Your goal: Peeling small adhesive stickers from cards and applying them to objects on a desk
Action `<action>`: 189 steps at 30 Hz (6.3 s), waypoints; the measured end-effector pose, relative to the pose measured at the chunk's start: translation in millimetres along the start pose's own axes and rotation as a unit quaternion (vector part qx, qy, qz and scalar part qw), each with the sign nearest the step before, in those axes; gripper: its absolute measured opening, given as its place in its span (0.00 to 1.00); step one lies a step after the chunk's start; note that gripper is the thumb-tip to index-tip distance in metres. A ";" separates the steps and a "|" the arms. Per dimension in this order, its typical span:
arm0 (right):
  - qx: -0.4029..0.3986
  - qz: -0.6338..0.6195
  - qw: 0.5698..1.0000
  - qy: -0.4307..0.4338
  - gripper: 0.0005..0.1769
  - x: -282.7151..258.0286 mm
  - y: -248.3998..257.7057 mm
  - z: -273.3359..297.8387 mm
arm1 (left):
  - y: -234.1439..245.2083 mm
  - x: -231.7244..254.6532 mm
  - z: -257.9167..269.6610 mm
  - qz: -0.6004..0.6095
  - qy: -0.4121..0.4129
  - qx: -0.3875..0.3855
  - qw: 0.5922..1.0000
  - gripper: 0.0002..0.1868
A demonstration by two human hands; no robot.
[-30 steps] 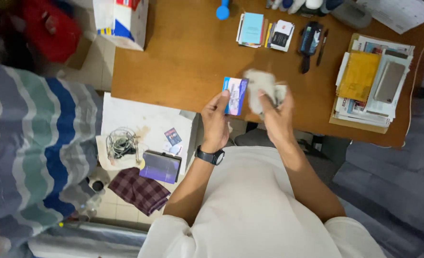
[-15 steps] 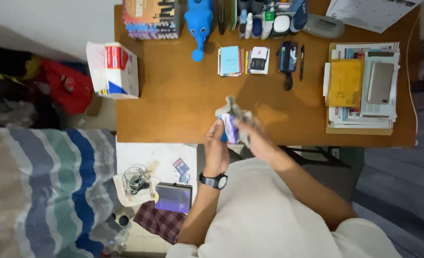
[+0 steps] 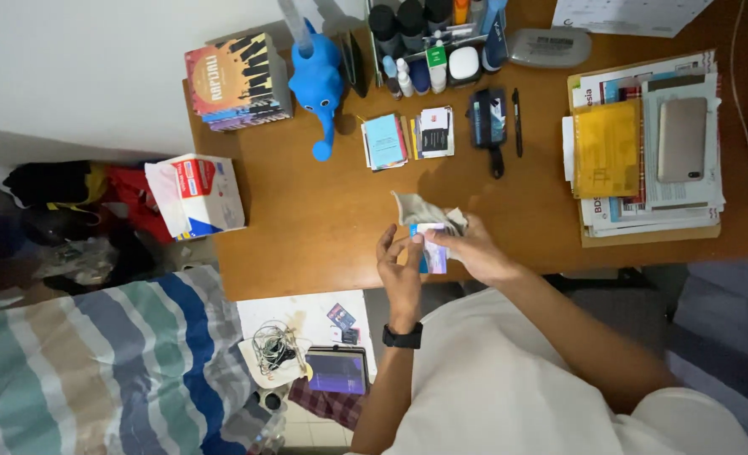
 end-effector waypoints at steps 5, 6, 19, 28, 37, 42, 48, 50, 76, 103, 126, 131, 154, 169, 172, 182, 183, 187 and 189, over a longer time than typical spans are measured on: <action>0.021 0.041 0.992 0.117 0.19 23.3 69.1 -77.5 | -25.3 -25.7 -22.7 -0.046 -0.024 0.034 0.998 0.06; 0.025 0.029 0.990 0.133 0.19 25.2 82.9 -91.4 | -30.9 -34.6 -29.7 -0.042 -0.022 0.052 0.998 0.07; -0.021 0.341 0.896 0.284 0.18 -11.5 70.0 -135.9 | -127.4 -69.9 -148.5 0.075 0.096 0.015 0.992 0.08; 0.068 0.330 0.899 0.280 0.11 -4.7 69.1 -238.8 | -147.7 -19.0 -199.7 -0.073 0.010 0.017 0.997 0.18; 0.115 0.423 0.838 0.324 0.12 -0.4 59.6 -239.0 | -164.5 -37.3 -200.8 -0.238 -0.136 -0.093 0.957 0.24; 0.077 0.441 0.814 0.370 0.12 -7.0 55.3 -227.2 | -152.6 -29.1 -190.7 -0.222 -0.115 -0.092 0.964 0.22; -0.048 0.500 0.773 0.387 0.12 4.4 33.4 -148.1 | -73.0 -2.7 -113.1 -0.051 -0.106 0.062 0.991 0.17; -0.122 0.526 0.760 0.361 0.09 14.1 12.4 -109.3 | -36.1 -31.1 -78.9 -0.034 -0.063 0.123 0.990 0.17; -0.158 0.660 0.730 -0.075 0.26 589.7 30.3 -109.9 | 136.7 -601.2 13.7 -0.099 0.145 0.215 0.961 0.36; -0.311 0.521 0.785 -0.123 0.04 436.7 -32.0 17.4 | 223.4 -407.8 73.7 0.425 0.277 0.175 0.844 0.17; -0.158 0.536 0.719 0.413 0.20 59.5 135.7 -66.2 | 12.4 -134.6 64.0 0.487 0.169 -0.014 0.857 0.18; -0.301 0.405 0.755 0.419 0.19 20.2 55.4 35.6 | -68.8 -175.0 39.7 0.425 0.238 0.014 0.873 0.14; -0.340 0.279 0.858 0.266 0.23 12.2 19.7 64.7 | -32.3 -39.9 23.6 0.327 0.124 0.011 0.937 0.28; -0.320 0.341 0.866 0.178 0.24 31.2 -15.0 75.2 | 31.0 -54.4 -8.7 0.390 0.119 0.098 0.908 0.14; -0.225 0.296 0.901 0.223 0.25 -2.2 -34.9 88.9 | 36.7 -69.3 -15.4 0.347 0.094 0.143 0.922 0.12; -0.293 0.503 0.700 0.414 0.37 -6.4 -75.0 70.7 | 44.4 -24.6 5.0 0.365 0.120 0.037 0.923 0.10; -0.260 0.490 0.710 0.435 0.36 -7.3 -70.9 68.7 | 43.5 -27.9 3.4 0.372 0.132 0.044 0.918 0.10; -0.347 0.482 0.687 0.418 0.36 18.9 -70.7 76.6 | 42.5 -35.3 -7.3 0.400 0.100 0.011 0.911 0.08; -0.328 0.507 0.672 0.429 0.38 16.2 -62.4 71.4 | 55.0 0.9 1.5 0.403 0.121 0.034 0.907 0.11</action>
Point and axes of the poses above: each hand's wrist, its own z-axis away from the middle knuckle, its own y-axis out of the back of the hand, x = y × z, the point moved 2 cm from there along -z, towards the middle knuckle, and after that the axes turned 12 degrees about -z, right-handed, at the moved point
